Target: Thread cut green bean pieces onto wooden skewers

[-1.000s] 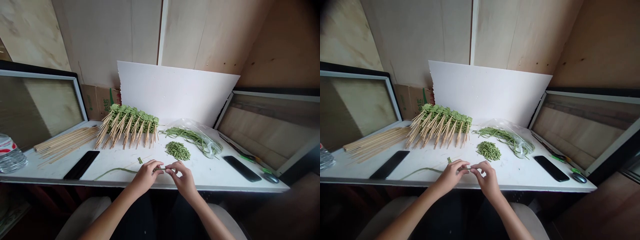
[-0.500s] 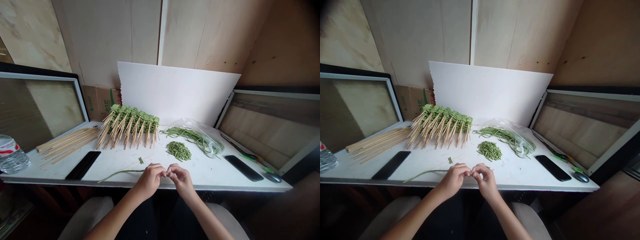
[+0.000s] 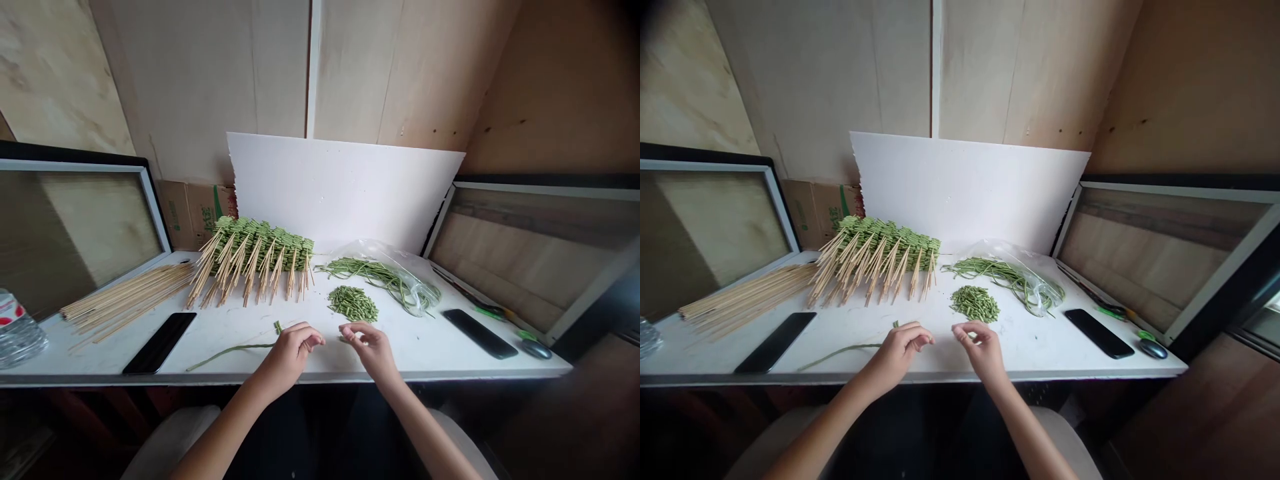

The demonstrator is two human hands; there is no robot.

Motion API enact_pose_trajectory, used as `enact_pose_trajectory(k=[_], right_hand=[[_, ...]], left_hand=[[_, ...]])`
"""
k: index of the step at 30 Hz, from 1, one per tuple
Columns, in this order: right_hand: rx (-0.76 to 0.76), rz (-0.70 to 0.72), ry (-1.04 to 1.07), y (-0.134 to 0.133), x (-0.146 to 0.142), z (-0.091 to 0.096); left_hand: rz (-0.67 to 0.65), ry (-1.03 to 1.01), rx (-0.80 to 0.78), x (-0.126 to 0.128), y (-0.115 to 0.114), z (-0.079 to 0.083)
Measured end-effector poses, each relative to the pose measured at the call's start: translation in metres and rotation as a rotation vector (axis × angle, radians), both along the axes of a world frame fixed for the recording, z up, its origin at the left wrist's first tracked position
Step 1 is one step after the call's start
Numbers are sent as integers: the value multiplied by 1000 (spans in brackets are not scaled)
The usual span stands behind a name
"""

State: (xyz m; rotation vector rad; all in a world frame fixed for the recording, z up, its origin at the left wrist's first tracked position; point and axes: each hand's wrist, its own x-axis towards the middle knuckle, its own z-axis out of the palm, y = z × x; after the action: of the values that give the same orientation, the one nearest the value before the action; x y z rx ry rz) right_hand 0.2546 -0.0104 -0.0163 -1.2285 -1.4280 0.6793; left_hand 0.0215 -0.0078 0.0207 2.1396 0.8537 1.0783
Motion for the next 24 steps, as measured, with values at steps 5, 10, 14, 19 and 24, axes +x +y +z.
enact_pose_trajectory(k=[5, 10, 14, 19, 24], right_hand=[[46, -307, -524, 21, 41, -26], [25, -305, -715, 21, 47, -30], [138, -124, -571, 6, 23, -4], [85, 260, -281, -20, -16, 20], [194, 141, -173, -23, -22, 19]], left_hand=[[30, 139, 47, -4, 1, -5], [4, 84, 98, 1, 5, -16], [7, -25, 125, 6, 11, -25], [38, -79, 177, 7, 11, -23], [26, -37, 134, 2, 9, -14]])
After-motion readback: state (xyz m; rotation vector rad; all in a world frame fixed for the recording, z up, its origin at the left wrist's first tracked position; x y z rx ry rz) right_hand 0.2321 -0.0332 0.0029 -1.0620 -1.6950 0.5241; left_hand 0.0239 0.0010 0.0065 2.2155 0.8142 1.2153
